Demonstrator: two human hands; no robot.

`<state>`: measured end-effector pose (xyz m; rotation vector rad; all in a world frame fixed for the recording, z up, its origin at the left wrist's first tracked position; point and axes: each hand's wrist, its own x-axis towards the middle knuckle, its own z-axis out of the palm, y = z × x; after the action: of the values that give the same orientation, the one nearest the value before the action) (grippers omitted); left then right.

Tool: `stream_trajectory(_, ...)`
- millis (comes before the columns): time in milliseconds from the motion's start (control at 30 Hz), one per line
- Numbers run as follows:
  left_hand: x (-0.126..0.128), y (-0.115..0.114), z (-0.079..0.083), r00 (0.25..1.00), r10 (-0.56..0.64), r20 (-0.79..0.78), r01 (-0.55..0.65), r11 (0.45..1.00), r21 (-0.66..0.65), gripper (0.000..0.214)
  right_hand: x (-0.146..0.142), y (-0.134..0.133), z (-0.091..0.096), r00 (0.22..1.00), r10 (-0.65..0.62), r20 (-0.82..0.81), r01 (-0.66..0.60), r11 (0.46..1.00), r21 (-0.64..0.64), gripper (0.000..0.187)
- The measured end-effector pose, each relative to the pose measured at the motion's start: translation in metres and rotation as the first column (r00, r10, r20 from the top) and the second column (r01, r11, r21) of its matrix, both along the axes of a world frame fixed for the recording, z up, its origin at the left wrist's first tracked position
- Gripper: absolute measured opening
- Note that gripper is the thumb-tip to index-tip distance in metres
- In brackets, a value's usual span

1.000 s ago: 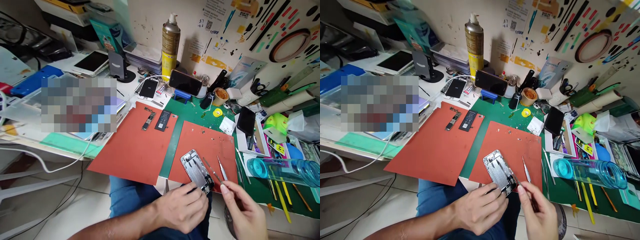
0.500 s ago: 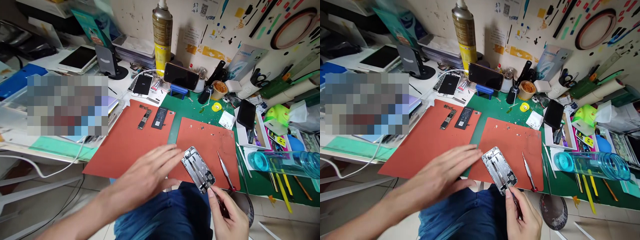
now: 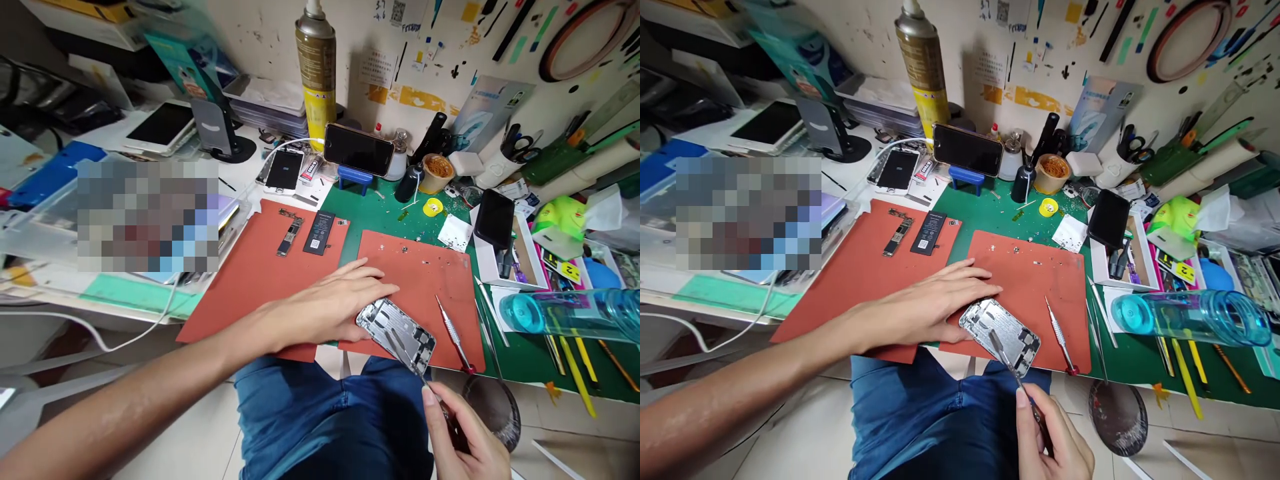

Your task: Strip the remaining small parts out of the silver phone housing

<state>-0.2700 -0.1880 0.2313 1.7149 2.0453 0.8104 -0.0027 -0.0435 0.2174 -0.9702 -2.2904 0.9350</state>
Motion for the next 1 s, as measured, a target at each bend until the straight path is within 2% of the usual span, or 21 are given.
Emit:
stream_trajectory(133, 0.040, -0.010, -0.015, 0.975, 0.204, -0.086, -0.196, 0.977, 0.087, 0.081, 0.003, -0.001, -0.001, 0.997, 0.076, -0.023, -0.076, 0.997, -0.008, 0.028)
stream_trajectory(267, 0.065, -0.023, -0.024, 0.954, 0.289, -0.075, -0.279, 0.952, 0.124, 0.076, 0.009, 0.003, -0.004, 0.987, 0.157, -0.025, -0.157, 0.988, -0.002, 0.020)
stream_trajectory(367, 0.067, -0.031, -0.025, 0.949, 0.313, -0.031, -0.306, 0.943, 0.129, 0.078, 0.012, 0.007, -0.005, 0.977, 0.214, -0.012, -0.214, 0.977, -0.008, 0.016)
stream_trajectory(500, 0.063, -0.031, -0.025, 0.941, 0.338, -0.009, -0.334, 0.932, 0.138, 0.067, 0.010, 0.011, -0.005, 0.965, 0.261, -0.002, -0.261, 0.965, -0.002, 0.013)
stream_trajectory(733, 0.065, -0.029, -0.027, 0.935, 0.355, -0.003, -0.351, 0.925, 0.144, 0.062, 0.007, 0.011, -0.006, 0.960, 0.278, 0.027, -0.279, 0.959, 0.045, 0.015)
stream_trajectory(1000, 0.064, -0.029, -0.025, 0.935, 0.354, 0.016, -0.353, 0.924, 0.145, 0.061, -0.007, 0.007, -0.012, 0.959, 0.284, 0.014, -0.284, 0.959, 0.016, 0.017)
